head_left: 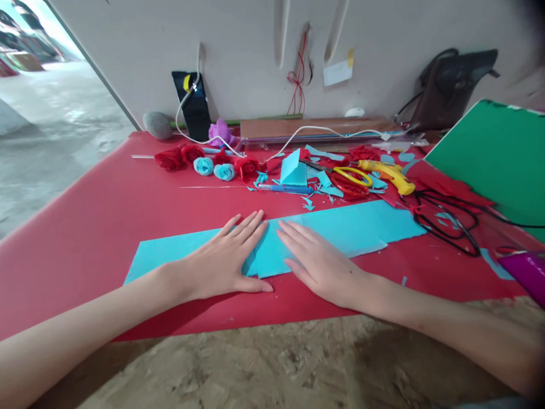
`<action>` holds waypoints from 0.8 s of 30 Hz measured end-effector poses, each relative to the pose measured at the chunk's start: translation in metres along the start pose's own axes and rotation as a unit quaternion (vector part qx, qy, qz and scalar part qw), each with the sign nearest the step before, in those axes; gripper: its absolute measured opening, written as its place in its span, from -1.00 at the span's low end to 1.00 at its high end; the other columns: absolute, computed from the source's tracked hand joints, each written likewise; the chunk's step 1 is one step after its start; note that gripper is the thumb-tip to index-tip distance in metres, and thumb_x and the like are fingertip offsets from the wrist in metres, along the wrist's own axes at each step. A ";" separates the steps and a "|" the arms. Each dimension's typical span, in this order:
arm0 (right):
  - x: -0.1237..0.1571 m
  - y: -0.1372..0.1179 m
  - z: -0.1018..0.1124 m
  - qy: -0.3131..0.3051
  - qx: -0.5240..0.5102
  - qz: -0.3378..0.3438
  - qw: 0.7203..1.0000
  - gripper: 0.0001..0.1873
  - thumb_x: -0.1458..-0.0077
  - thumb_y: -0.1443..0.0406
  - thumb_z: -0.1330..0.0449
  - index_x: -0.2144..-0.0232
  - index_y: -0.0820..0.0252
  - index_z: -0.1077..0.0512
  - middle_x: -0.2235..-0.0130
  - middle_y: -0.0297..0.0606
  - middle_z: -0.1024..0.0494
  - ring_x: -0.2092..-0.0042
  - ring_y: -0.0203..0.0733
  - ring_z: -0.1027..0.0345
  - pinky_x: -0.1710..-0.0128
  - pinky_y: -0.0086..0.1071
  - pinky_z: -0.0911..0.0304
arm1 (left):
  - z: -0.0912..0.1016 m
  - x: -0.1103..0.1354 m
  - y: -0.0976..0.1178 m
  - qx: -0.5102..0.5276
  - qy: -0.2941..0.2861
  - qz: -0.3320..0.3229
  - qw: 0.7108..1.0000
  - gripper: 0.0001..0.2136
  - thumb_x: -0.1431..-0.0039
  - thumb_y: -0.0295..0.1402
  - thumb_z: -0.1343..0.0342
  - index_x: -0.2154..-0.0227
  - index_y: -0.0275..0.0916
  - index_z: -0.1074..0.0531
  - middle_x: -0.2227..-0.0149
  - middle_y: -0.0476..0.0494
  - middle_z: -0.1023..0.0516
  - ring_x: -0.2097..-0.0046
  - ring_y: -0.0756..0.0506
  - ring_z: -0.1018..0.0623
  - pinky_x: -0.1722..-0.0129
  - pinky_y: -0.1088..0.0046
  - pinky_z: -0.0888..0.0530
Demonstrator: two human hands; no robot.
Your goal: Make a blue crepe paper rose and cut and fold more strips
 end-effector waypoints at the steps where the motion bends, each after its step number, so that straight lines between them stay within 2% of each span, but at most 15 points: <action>1: 0.000 0.000 0.000 -0.002 -0.004 -0.001 1.000 -0.47 -0.20 0.25 0.12 -0.14 0.50 -0.14 -0.23 0.04 -0.04 -0.27 -0.04 0.15 -0.21 -0.10 0.03 | 0.003 0.001 0.000 0.005 0.011 -0.001 1.000 0.01 0.06 0.27 0.19 -0.23 -0.52 0.18 -0.27 -0.48 0.24 -0.29 -0.32 0.13 -0.22 0.07 0.04; 3: 0.000 0.001 0.000 -0.007 -0.012 -0.006 1.000 -0.47 -0.20 0.25 0.12 -0.13 0.49 -0.15 -0.24 0.04 -0.04 -0.27 -0.04 0.15 -0.22 -0.09 0.04 | 0.015 0.002 0.002 0.019 0.048 -0.032 0.998 -0.12 -0.04 0.17 0.13 -0.22 -0.46 0.09 -0.27 -0.48 0.14 -0.28 -0.31 0.04 -0.19 0.04 -0.05; 6: 0.000 0.003 -0.002 -0.017 -0.016 -0.012 1.000 -0.47 -0.21 0.24 0.14 -0.14 0.47 -0.13 -0.24 0.00 -0.03 -0.27 -0.06 0.17 -0.22 -0.09 0.05 | 0.038 0.008 0.015 0.041 0.112 -0.139 0.983 -0.56 -0.20 -0.17 0.04 -0.09 -0.27 -0.22 -0.20 -0.31 -0.18 -0.20 -0.22 -0.20 -0.14 0.11 -0.20; 8: 0.000 0.003 -0.002 -0.018 -0.018 -0.011 1.000 -0.47 -0.21 0.25 0.15 -0.15 0.45 -0.11 -0.24 -0.02 -0.03 -0.27 -0.07 0.17 -0.22 -0.09 0.03 | 0.045 0.011 0.024 0.065 0.114 -0.205 0.970 -0.71 -0.18 -0.33 0.00 0.04 -0.23 -0.35 -0.08 -0.23 -0.36 -0.11 -0.16 -0.34 -0.09 0.20 -0.29; 10: 0.001 0.002 -0.002 -0.018 -0.022 -0.010 1.000 -0.48 -0.21 0.24 0.15 -0.15 0.44 -0.11 -0.24 -0.03 -0.03 -0.27 -0.08 0.17 -0.21 -0.09 0.02 | 0.044 0.011 0.029 0.093 0.091 -0.237 0.963 -0.73 -0.14 -0.37 -0.05 0.08 -0.25 -0.37 0.00 -0.20 -0.44 -0.04 -0.13 -0.40 -0.05 0.28 -0.35; 12: 0.001 0.003 -0.003 -0.020 -0.021 -0.012 1.000 -0.48 -0.22 0.23 0.14 -0.15 0.44 -0.11 -0.25 -0.03 -0.03 -0.27 -0.08 0.17 -0.22 -0.10 0.03 | 0.043 0.009 0.032 0.103 0.087 -0.241 0.961 -0.72 -0.12 -0.38 -0.06 0.09 -0.28 -0.37 0.06 -0.20 -0.48 0.01 -0.12 -0.43 0.00 0.33 -0.40; 17: 0.001 0.004 -0.003 -0.024 -0.031 -0.013 0.999 -0.46 -0.22 0.22 0.15 -0.16 0.45 -0.10 -0.25 -0.04 -0.01 -0.28 -0.08 0.19 -0.23 -0.14 0.07 | 0.054 0.017 0.050 0.052 0.170 -0.300 0.937 -0.79 -0.15 -0.49 0.00 0.14 -0.33 -0.38 0.21 -0.20 -0.56 0.16 -0.10 -0.53 0.06 0.32 -0.46; 21: 0.001 0.005 -0.001 -0.020 -0.046 -0.015 0.999 -0.47 -0.22 0.23 0.14 -0.15 0.45 -0.11 -0.25 -0.01 -0.02 -0.27 -0.08 0.18 -0.22 -0.12 0.05 | 0.053 0.019 0.052 0.047 0.152 -0.302 0.940 -0.75 -0.12 -0.45 -0.04 0.11 -0.33 -0.36 0.16 -0.20 -0.56 0.13 -0.10 -0.53 -0.02 0.31 -0.42; 24: 0.001 0.004 0.000 -0.013 -0.052 -0.013 0.998 -0.48 -0.22 0.24 0.15 -0.15 0.47 -0.11 -0.24 0.00 -0.04 -0.27 -0.08 0.15 -0.22 -0.14 0.04 | 0.052 0.023 0.055 0.030 0.146 -0.315 0.937 -0.71 -0.09 -0.57 0.01 0.10 -0.36 -0.37 0.12 -0.20 -0.54 0.09 -0.11 -0.52 -0.07 0.26 -0.39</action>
Point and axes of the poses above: each hand's wrist, its own x-axis away from the middle knuckle, its own z-axis out of the back of the hand, y = z × x, the point moved 10 cm from there along -x, towards the middle knuckle
